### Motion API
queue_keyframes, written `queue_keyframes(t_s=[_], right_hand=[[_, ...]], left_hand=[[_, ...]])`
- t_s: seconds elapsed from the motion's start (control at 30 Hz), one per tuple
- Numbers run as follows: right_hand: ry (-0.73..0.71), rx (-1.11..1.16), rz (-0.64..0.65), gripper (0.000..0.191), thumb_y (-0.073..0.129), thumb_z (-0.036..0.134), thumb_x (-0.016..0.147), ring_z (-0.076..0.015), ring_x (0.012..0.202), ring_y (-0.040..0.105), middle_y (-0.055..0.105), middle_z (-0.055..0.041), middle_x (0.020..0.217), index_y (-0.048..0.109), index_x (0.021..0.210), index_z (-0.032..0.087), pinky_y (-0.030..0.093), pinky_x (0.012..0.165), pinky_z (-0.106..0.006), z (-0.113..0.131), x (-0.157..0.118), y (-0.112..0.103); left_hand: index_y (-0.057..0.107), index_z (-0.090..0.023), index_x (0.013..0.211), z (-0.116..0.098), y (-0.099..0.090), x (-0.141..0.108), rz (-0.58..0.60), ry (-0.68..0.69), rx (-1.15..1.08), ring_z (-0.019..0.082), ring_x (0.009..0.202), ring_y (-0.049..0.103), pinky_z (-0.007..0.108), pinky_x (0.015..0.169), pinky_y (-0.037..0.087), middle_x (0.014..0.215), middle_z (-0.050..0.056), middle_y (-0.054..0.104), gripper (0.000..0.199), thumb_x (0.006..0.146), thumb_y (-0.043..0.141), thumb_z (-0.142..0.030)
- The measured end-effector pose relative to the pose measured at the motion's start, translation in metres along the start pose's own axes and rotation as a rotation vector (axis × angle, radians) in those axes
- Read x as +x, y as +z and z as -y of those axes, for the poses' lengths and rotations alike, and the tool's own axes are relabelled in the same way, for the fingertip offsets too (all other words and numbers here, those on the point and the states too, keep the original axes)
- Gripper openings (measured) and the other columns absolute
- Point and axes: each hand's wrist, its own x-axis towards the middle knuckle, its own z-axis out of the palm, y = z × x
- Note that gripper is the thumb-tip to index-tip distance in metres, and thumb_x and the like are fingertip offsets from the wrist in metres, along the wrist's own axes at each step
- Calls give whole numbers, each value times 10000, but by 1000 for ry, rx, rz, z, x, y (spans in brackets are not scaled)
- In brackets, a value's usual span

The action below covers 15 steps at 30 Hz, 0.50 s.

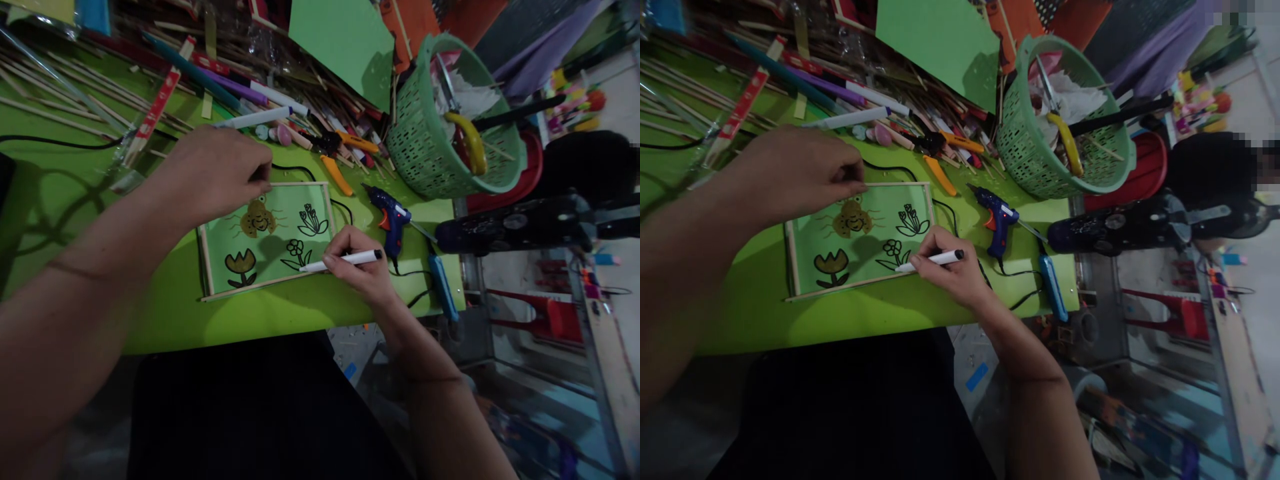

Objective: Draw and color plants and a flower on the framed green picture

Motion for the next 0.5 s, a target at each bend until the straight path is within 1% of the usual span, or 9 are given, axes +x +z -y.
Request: queue_keyframes(t_s=[0.1, 0.2, 0.33, 0.5], right_hand=[[9, 9, -16, 260, 786, 355, 931, -130, 637, 509, 592, 37, 718, 621, 768, 236, 375, 588, -287, 0, 0, -1], [31, 4, -41, 252, 778, 358, 915, -133, 629, 484, 571, 38, 704, 617, 762, 238, 367, 583, -290, 1, -1, -2], [48, 13, -64, 268, 783, 382, 898, -136, 628, 473, 562, 38, 699, 611, 750, 240, 355, 580, -291, 0, -1, -2], [49, 58, -74, 271, 788, 421, 908, -144, 644, 503, 577, 35, 722, 624, 780, 247, 377, 594, -304, -5, -3, -2]], left_hand=[[789, -182, 1117, -2, -2, 0, -2, 18, 42, 292, 968, 687, 392, 855, 515, 1020, 91, 756, 304, 990, 582, -365], [788, -179, 1110, -2, -3, 0, -15, 23, 52, 275, 921, 682, 381, 828, 515, 990, 84, 750, 313, 994, 574, -375], [779, -196, 1099, 1, -1, 1, -31, 38, 47, 246, 912, 678, 357, 842, 514, 992, 65, 753, 279, 987, 590, -369], [772, -202, 1087, 0, -2, -1, -35, 20, 13, 253, 945, 683, 369, 884, 519, 1020, 71, 760, 250, 987, 601, -355]])
